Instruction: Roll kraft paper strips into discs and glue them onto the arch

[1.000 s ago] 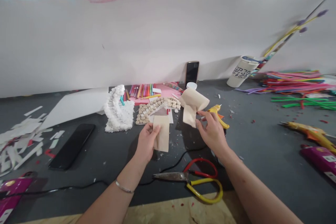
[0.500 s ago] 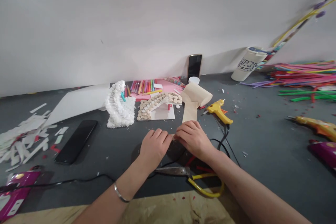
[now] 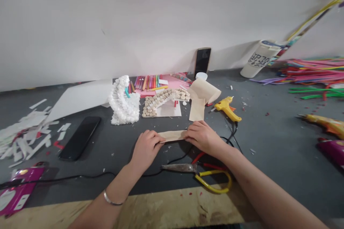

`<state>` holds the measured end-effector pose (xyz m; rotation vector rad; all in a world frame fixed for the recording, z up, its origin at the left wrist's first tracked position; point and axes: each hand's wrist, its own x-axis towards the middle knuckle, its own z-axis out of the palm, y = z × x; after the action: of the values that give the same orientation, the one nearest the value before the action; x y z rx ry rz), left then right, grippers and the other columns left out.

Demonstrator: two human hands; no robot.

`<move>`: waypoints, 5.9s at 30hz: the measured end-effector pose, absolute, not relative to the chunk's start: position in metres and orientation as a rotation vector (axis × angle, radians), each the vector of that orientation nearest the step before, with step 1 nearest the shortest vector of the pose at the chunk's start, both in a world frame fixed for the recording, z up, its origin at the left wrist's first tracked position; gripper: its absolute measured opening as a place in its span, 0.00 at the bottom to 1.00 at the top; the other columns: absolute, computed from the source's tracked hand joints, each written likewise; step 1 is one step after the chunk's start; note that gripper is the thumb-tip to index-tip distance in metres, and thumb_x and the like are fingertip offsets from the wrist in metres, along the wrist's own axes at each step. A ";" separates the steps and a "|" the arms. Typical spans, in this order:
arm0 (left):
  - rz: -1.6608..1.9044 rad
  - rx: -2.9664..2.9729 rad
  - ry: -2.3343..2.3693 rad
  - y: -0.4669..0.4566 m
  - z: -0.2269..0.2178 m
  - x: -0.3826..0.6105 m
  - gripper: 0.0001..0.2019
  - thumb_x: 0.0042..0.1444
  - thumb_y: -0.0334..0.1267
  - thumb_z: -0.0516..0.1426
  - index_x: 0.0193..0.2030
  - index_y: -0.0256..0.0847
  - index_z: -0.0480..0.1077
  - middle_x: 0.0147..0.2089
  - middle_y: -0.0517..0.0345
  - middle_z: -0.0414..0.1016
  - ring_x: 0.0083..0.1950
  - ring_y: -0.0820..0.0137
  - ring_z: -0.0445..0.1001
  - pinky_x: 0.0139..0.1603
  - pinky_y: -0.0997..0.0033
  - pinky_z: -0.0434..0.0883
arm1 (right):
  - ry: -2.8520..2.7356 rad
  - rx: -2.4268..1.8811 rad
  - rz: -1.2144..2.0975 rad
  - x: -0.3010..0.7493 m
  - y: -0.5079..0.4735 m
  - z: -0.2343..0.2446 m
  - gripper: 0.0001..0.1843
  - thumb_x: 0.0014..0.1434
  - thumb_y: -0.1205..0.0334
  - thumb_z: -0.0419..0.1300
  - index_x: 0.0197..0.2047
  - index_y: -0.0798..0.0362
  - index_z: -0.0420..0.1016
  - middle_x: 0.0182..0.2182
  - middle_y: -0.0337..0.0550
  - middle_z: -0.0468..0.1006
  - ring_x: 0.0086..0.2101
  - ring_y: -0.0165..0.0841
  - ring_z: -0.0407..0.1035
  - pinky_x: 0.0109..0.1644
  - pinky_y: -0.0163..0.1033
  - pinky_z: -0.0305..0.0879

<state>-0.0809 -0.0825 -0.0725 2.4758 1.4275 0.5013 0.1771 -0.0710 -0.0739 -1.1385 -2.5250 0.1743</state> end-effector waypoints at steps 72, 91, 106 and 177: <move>0.518 2.811 1.279 -0.079 -0.069 -0.079 0.08 0.63 0.40 0.55 0.36 0.42 0.72 0.40 0.56 0.77 0.45 0.64 0.69 0.43 0.59 0.57 | -2.511 -1.179 -0.005 0.171 -0.076 -0.068 0.07 0.61 0.61 0.61 0.32 0.49 0.78 0.36 0.41 0.77 0.39 0.36 0.62 0.48 0.45 0.50; 0.825 2.910 1.290 -0.077 -0.063 -0.079 0.06 0.64 0.38 0.55 0.40 0.43 0.74 0.33 0.60 0.79 0.39 0.67 0.72 0.42 0.63 0.57 | -2.406 -1.118 -0.027 0.172 -0.073 -0.064 0.12 0.67 0.62 0.54 0.33 0.52 0.75 0.30 0.41 0.77 0.36 0.34 0.63 0.44 0.41 0.52; 0.387 3.148 1.234 -0.093 -0.064 -0.080 0.07 0.62 0.29 0.54 0.35 0.42 0.71 0.34 0.57 0.76 0.39 0.66 0.69 0.44 0.60 0.57 | -2.683 -1.053 -0.172 0.171 -0.079 -0.060 0.09 0.63 0.66 0.58 0.31 0.52 0.75 0.32 0.44 0.76 0.38 0.36 0.63 0.43 0.42 0.52; 0.298 2.265 1.695 -0.082 -0.060 -0.080 0.09 0.57 0.35 0.56 0.26 0.41 0.67 0.31 0.62 0.73 0.39 0.67 0.69 0.45 0.61 0.54 | -2.236 -1.408 0.504 0.175 -0.068 -0.089 0.08 0.58 0.61 0.63 0.27 0.51 0.74 0.40 0.42 0.74 0.44 0.38 0.65 0.54 0.50 0.54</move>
<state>-0.0802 -0.0822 -0.0600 2.2653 1.6955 0.2976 0.1749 -0.0678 -0.0885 -1.4079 -2.2361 0.5043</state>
